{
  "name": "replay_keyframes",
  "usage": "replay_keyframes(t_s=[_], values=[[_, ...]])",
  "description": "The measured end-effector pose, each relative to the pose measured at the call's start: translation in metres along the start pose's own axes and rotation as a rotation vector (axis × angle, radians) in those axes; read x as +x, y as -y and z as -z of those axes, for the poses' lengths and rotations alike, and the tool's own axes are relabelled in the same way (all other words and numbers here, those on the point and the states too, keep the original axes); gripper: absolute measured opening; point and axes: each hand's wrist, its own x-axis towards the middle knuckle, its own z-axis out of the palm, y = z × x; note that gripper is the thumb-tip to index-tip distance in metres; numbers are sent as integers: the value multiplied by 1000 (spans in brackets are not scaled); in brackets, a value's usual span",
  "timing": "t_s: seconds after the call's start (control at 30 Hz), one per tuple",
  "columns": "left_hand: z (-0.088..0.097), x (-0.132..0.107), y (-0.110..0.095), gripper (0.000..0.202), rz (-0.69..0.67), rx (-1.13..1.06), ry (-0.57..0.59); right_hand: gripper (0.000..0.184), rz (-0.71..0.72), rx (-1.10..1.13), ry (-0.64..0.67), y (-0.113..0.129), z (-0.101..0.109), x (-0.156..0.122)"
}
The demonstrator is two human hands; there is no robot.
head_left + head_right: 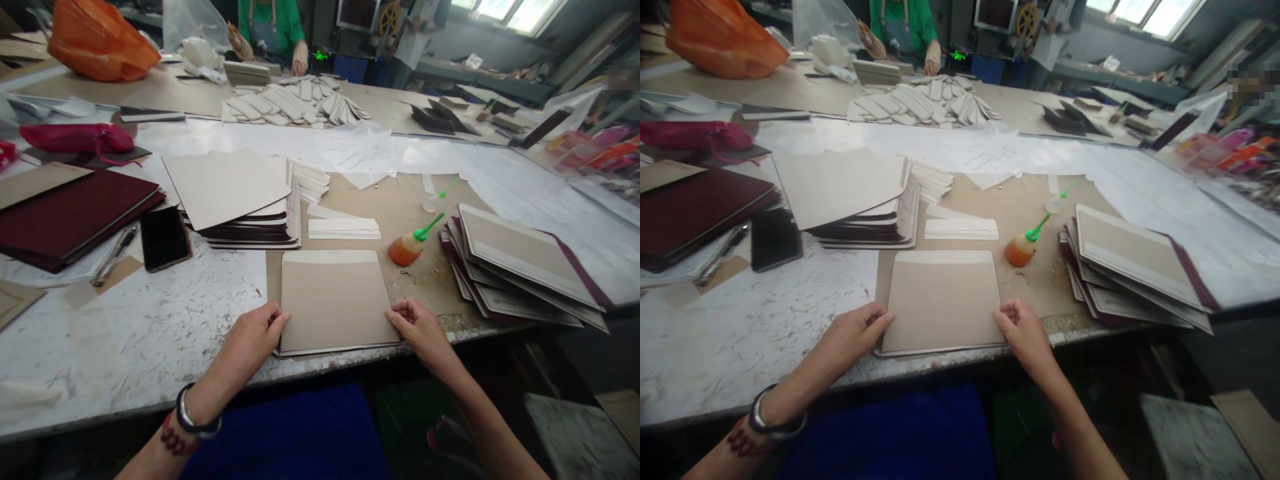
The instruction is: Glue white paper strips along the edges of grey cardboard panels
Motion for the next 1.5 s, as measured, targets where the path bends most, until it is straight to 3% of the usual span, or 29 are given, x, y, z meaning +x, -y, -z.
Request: replay_keyframes(t_s=[0.63,0.97,1.5], values=[[-3,7,5,24,15,114,89,11,29,-282,17,5,-2,-2],[1,3,-3,24,61,155,107,19,-7,-186,40,-4,-1,4],[3,8,-6,24,57,248,118,23,15,-239,30,-4,0,5]])
